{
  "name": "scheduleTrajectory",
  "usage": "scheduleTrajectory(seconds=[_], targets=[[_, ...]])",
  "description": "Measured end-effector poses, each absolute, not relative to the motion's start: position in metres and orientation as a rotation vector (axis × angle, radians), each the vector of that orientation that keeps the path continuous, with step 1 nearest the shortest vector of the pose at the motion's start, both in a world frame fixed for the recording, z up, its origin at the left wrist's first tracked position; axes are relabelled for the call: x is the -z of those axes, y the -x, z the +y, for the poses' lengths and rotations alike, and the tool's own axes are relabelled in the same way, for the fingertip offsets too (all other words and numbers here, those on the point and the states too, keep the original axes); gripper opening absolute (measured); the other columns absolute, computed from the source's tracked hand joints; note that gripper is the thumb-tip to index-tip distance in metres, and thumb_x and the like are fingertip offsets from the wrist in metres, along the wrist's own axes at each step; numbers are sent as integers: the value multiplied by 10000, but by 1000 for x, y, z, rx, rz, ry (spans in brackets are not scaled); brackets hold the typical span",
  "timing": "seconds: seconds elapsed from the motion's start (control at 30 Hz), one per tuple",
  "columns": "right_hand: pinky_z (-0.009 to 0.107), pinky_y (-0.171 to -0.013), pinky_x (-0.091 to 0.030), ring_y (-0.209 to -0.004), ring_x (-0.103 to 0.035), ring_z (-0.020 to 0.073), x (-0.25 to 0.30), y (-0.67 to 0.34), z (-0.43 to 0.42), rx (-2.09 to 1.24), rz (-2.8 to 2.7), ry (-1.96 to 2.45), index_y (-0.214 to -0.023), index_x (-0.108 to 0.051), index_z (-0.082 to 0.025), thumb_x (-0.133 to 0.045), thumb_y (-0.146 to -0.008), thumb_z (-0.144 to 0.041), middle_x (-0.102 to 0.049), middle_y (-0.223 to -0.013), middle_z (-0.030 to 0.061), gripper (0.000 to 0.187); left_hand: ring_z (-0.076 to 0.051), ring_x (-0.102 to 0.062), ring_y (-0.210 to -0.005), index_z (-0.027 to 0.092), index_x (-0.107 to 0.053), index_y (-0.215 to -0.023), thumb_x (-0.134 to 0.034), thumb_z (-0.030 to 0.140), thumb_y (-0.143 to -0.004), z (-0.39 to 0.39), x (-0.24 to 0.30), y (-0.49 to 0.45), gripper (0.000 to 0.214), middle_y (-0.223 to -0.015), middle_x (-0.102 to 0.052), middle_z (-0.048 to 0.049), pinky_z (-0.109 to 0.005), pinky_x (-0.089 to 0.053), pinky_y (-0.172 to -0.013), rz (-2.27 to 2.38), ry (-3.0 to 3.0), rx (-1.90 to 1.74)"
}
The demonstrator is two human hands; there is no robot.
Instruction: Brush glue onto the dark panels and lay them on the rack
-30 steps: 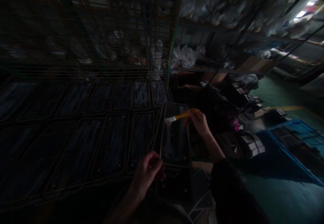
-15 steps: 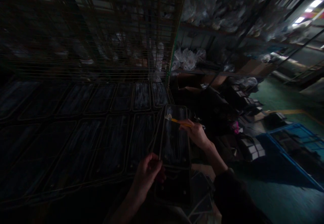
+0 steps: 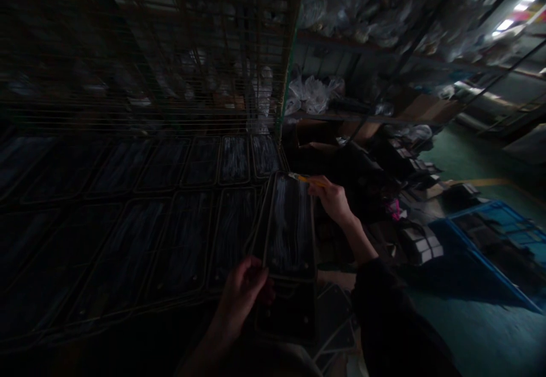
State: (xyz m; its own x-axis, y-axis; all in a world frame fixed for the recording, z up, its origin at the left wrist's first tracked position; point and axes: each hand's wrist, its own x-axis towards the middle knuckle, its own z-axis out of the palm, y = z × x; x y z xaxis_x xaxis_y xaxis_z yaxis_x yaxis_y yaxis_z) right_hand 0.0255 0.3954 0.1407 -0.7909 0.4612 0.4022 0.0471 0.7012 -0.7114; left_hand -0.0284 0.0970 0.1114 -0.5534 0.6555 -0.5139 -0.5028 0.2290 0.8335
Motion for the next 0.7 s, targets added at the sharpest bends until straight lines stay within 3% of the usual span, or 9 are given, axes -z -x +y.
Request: scheduleTrajectory(seconds=[0.23, 0.47, 0.57, 0.7], targets=[[263, -680, -549, -788, -697, 187, -153, -82, 337, -874, -2611, 327, -1141, -609, -217, -427, -1013, -343, -698, -931, 57, 256, -158, -644, -519, 171, -515, -922, -708, 394, -727, 98, -118, 24, 354, -633, -661, 10, -248, -511, -474, 1529, -77, -1559], [225, -656, -535, -775, -678, 151, -185, -149, 286, -1338, -2671, 349, -1187, -592, -238, -442, -1016, -282, -679, -886, 38, 231, -156, -640, -514, 165, -513, -870, -696, 397, -742, 99, -118, 22, 321, -626, -657, 1, -252, -515, -475, 1511, -125, -1526], [248, -676, -548, -755, -679, 156, -190, -155, 290, -1602, -2575, 392, -1149, -604, -206, -437, -1019, -306, -677, -848, 44, 235, -157, -642, -520, 159, -520, -863, -700, 391, -736, 98, -119, 23, 320, -632, -661, -4, -256, -522, -482, 1517, -142, -1528], [252, -580, -564, -624, -674, 163, -182, -145, 313, -1828, -2334, 480, -1086, -603, -157, -473, -1002, -386, -673, -716, 36, 277, -149, -634, -511, 161, -525, -877, -708, 404, -732, 97, -118, 23, 337, -635, -662, -1, -239, -504, -465, 1511, -149, -1538]])
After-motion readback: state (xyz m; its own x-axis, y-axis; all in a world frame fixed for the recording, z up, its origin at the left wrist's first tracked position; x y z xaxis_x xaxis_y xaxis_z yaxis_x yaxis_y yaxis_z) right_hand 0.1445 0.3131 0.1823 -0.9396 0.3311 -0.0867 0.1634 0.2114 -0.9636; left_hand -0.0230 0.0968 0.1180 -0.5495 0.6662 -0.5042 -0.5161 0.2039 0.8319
